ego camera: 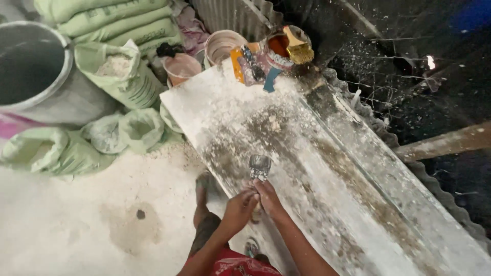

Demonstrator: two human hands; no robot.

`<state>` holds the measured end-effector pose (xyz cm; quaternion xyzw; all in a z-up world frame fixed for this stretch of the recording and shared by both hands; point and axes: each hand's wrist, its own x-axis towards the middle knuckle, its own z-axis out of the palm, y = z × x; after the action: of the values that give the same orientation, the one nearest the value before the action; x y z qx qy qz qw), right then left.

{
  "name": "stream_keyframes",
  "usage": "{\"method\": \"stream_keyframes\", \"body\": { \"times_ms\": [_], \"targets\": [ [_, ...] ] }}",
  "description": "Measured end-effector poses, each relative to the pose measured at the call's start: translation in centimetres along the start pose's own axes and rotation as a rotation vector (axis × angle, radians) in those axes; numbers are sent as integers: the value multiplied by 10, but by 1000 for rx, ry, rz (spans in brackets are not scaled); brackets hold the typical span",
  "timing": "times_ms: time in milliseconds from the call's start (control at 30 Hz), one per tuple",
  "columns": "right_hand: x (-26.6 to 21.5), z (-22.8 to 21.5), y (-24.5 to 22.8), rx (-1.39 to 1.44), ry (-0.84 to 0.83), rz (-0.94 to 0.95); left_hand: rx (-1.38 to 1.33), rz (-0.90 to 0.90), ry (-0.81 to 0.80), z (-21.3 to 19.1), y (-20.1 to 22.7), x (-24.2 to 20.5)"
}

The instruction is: The person cleans architectural plaster molds with a scraper and mixes a plaster compound in a bowl by hand and with a brush.

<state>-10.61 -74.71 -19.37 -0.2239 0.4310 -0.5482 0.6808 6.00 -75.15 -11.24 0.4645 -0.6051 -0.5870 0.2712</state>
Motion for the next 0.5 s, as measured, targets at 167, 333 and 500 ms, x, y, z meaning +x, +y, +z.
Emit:
{"method": "stream_keyframes", "body": {
  "times_ms": [167,333,500],
  "targets": [
    [126,32,-55,-703,441,-196,186,116,7,-128,11,189],
    [256,-51,-61,-986,529,-149,412,259,265,-205,-36,423],
    [352,-18,-94,-1716,646,-578,371,-60,1,-199,-133,584]
  ]
}}
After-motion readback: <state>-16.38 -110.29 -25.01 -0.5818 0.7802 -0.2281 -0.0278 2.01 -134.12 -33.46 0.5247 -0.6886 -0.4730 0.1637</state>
